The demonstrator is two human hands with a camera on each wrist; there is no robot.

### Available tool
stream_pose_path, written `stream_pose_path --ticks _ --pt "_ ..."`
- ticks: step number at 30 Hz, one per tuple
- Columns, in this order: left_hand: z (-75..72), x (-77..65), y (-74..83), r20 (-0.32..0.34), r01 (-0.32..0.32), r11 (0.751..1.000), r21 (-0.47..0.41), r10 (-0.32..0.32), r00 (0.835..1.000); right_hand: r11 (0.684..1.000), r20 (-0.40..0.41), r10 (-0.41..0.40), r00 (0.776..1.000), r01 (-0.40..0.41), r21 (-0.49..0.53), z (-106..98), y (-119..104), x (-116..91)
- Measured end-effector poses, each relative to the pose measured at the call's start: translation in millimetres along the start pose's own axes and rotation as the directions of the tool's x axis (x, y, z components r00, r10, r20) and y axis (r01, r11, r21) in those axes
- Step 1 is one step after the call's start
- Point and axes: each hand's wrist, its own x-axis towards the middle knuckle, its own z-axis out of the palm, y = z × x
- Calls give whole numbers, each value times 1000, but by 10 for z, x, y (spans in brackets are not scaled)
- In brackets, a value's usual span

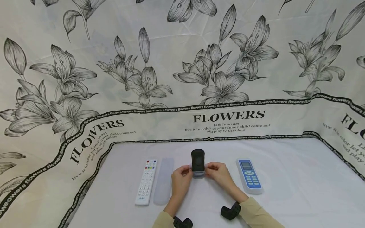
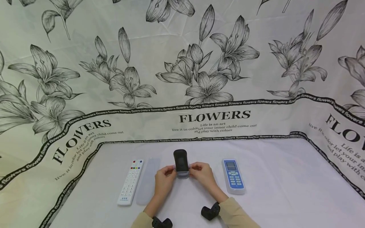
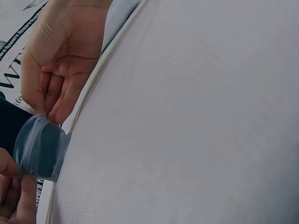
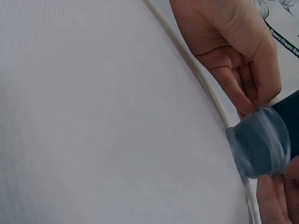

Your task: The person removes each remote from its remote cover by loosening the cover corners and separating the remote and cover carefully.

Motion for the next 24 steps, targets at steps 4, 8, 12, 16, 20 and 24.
stream_pose_path --ticks 4,8,12,16,20,24 --pt "-9 14 20 6 3 1000 8 -3 1000 1000 4 -2 1000 2 -13 -5 -27 5" --pt "-17 12 42 20 1 1000 15 -1 1000 1000 7 2 1000 -2 -11 -14 -51 1" --pt "-26 5 62 23 -1 999 52 0 1000 1000 30 10 999 -10 4 -26 -46 -7" --pt "-30 15 92 34 4 996 88 -7 999 1000 42 11 999 -12 9 -40 -41 -16" --pt "-35 27 100 45 23 995 99 -28 999 1000 51 10 999 -10 6 -43 -44 -24" --pt "-52 40 83 60 20 995 101 -27 998 1000 59 12 998 -12 -5 -38 -54 -26"
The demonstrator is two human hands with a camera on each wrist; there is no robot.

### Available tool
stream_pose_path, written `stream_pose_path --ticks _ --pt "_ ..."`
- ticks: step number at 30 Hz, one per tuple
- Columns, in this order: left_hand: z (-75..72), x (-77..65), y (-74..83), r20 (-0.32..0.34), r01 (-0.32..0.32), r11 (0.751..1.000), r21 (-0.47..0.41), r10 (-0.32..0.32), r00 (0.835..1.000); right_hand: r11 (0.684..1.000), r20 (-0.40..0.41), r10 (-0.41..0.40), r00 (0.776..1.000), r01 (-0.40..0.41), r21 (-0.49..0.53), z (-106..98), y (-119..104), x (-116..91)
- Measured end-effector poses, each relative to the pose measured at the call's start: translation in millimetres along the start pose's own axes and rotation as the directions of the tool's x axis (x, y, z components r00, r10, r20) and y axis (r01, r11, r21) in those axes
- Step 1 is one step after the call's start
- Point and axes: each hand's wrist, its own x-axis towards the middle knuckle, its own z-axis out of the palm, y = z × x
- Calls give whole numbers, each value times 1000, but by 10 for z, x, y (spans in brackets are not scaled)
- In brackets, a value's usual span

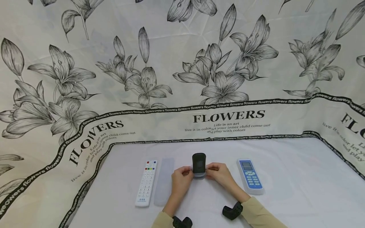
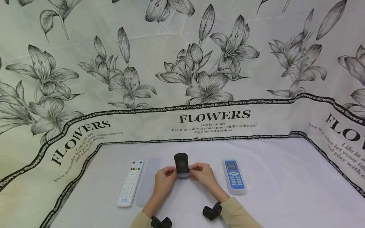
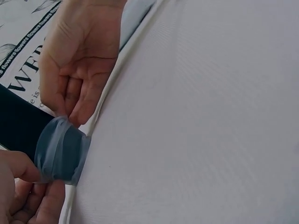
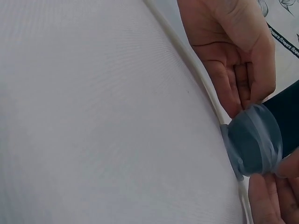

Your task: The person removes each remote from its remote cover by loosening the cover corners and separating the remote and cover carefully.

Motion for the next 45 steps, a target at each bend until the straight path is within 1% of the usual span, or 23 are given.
stream_pose_path --ticks 3,7,10,13,17,19,23,26,28,32,36,39,42,45 --pt "-8 15 6 18 -17 1000 -1 17 1000 1000 22 -12 1000 12 -5 -21 2 8" --pt "-8 9 3 46 -15 1000 17 14 999 999 71 -33 997 34 -3 -57 27 -4" --pt "2 -8 -6 54 -6 1000 25 4 999 999 86 -39 996 40 -16 -68 42 -14" --pt "3 -10 -13 49 -6 1000 22 5 999 998 85 -45 995 48 -28 -65 31 -15" --pt "-11 -3 -11 51 15 1000 15 -15 999 998 74 -52 996 55 -38 -51 13 -10" --pt "-23 -1 -5 58 25 1000 3 -25 998 997 72 -57 996 60 -38 -47 13 -9" --pt "-30 9 3 87 67 997 -35 -64 994 996 72 -73 995 76 -38 -52 31 -8" --pt "-26 2 0 110 72 996 -44 -67 992 996 64 -79 995 81 -36 -62 46 -17" --pt "-26 -11 2 118 60 997 -39 -55 991 996 65 -85 994 87 -33 -69 58 -26" --pt "-34 -38 0 114 -2 1000 -15 4 993 993 72 -109 991 111 -29 -86 81 -54" --pt "-50 -55 -18 125 -69 997 17 66 990 989 69 -124 990 129 -73 -98 91 -93" --pt "-63 -68 -31 144 -76 996 35 71 987 987 66 -121 991 127 -102 -96 88 -112" --pt "-76 -84 -31 158 -70 996 54 61 986 988 73 -113 991 120 -92 -96 87 -122" --pt "-86 -100 -34 166 -81 994 72 68 984 994 73 -85 994 89 -63 -94 81 -138"
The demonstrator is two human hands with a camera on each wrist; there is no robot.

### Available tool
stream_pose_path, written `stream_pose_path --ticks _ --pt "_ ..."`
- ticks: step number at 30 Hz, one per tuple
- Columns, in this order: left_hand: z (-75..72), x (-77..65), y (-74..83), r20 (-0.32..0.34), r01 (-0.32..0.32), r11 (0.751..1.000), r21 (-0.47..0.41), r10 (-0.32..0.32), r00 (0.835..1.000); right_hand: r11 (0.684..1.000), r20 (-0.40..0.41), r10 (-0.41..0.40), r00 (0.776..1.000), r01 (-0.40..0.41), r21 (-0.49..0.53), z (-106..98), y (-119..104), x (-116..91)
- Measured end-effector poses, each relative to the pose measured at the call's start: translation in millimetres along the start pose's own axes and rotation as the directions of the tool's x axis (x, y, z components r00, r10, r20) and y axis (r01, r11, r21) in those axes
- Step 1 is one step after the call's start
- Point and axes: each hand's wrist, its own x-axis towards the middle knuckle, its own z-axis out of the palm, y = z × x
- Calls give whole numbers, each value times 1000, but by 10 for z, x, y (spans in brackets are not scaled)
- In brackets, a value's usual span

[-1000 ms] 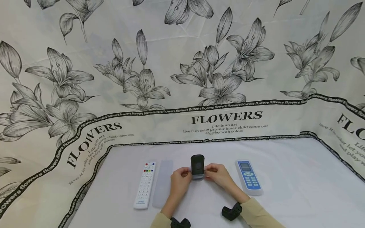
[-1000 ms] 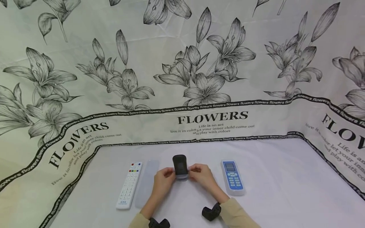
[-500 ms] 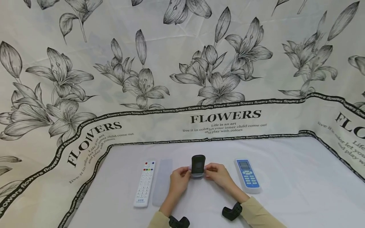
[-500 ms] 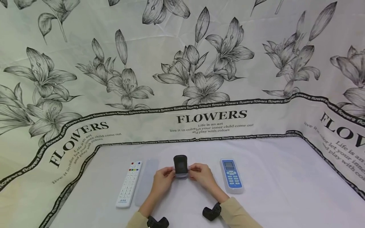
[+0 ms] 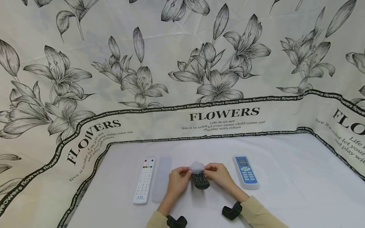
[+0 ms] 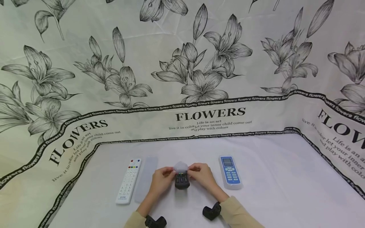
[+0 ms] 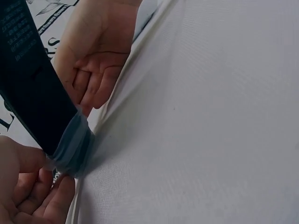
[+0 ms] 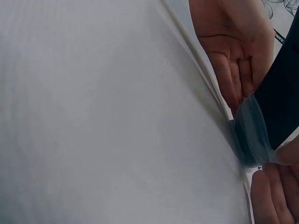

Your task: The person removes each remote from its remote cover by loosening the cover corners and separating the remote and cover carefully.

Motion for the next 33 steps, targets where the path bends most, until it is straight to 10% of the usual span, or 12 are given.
stream_pose_path --ticks 33 --pt "-65 -108 194 7 50 997 53 -50 999 998 101 -57 993 57 4 -36 -12 -131"
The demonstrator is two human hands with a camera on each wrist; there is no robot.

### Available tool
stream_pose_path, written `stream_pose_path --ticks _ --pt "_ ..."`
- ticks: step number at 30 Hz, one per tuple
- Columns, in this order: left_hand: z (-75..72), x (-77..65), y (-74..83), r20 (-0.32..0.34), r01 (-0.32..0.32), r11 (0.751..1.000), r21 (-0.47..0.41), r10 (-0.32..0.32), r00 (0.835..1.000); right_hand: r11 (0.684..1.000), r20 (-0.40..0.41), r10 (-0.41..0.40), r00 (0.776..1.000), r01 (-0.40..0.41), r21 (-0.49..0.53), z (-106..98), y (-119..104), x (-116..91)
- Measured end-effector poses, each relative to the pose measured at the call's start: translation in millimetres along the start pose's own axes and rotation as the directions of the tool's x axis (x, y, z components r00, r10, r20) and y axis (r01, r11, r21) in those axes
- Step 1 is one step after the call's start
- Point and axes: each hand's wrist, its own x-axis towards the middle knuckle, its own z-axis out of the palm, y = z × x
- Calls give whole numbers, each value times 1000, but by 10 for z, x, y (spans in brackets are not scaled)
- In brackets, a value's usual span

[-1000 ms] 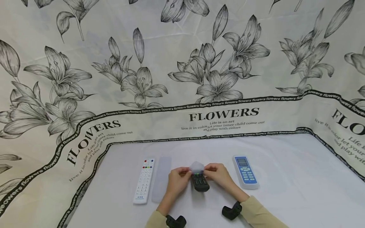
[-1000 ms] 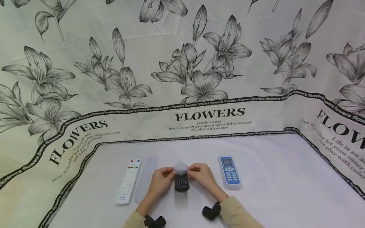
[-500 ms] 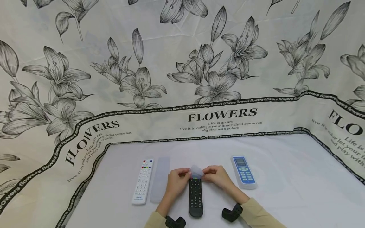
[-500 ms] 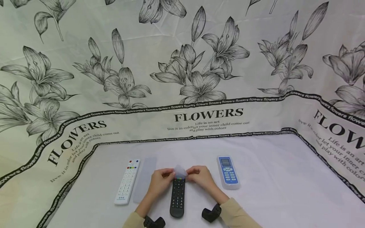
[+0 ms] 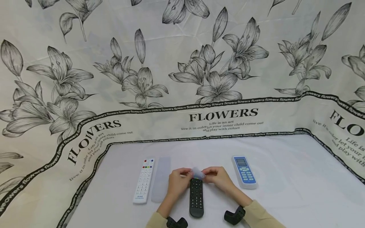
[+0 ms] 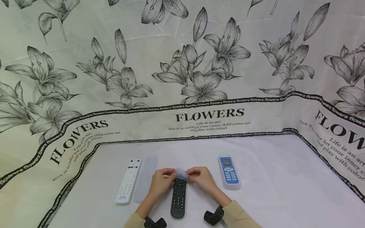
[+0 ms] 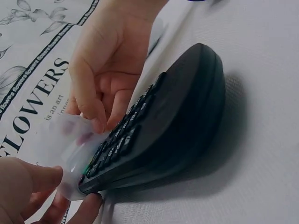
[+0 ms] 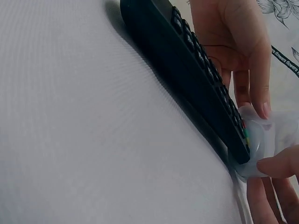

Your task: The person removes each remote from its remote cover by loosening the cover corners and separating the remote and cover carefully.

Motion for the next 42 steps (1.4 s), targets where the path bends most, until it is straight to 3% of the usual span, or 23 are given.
stream_pose_path --ticks 4,7,13,18,23,27,31,36,42 --pt "-7 2 13 -11 -3 1000 -3 2 1000 999 -17 -5 1000 4 -40 23 5 -2" --pt "2 8 -10 11 9 998 -61 -8 1000 998 -31 -2 1000 0 -66 37 7 7" --pt "37 21 -77 43 34 985 -167 -27 999 999 -26 35 999 -35 1 36 -7 35" --pt "46 11 -77 -3 31 982 -188 -32 999 998 -41 61 997 -60 22 54 -14 49" --pt "62 -3 -48 -62 94 984 -155 -104 993 996 -73 82 994 -79 38 92 -18 59" --pt "65 0 -32 -55 179 968 -176 -192 980 994 -85 99 991 -95 46 111 -15 66" --pt "65 15 -9 -42 221 956 -195 -233 971 994 -52 96 994 -93 51 96 -15 56" --pt "74 28 -5 -43 189 964 -185 -200 979 993 -37 103 994 -100 65 74 -27 60" --pt "92 17 -22 -23 107 977 -185 -113 993 994 -126 106 986 -104 27 74 -34 103"
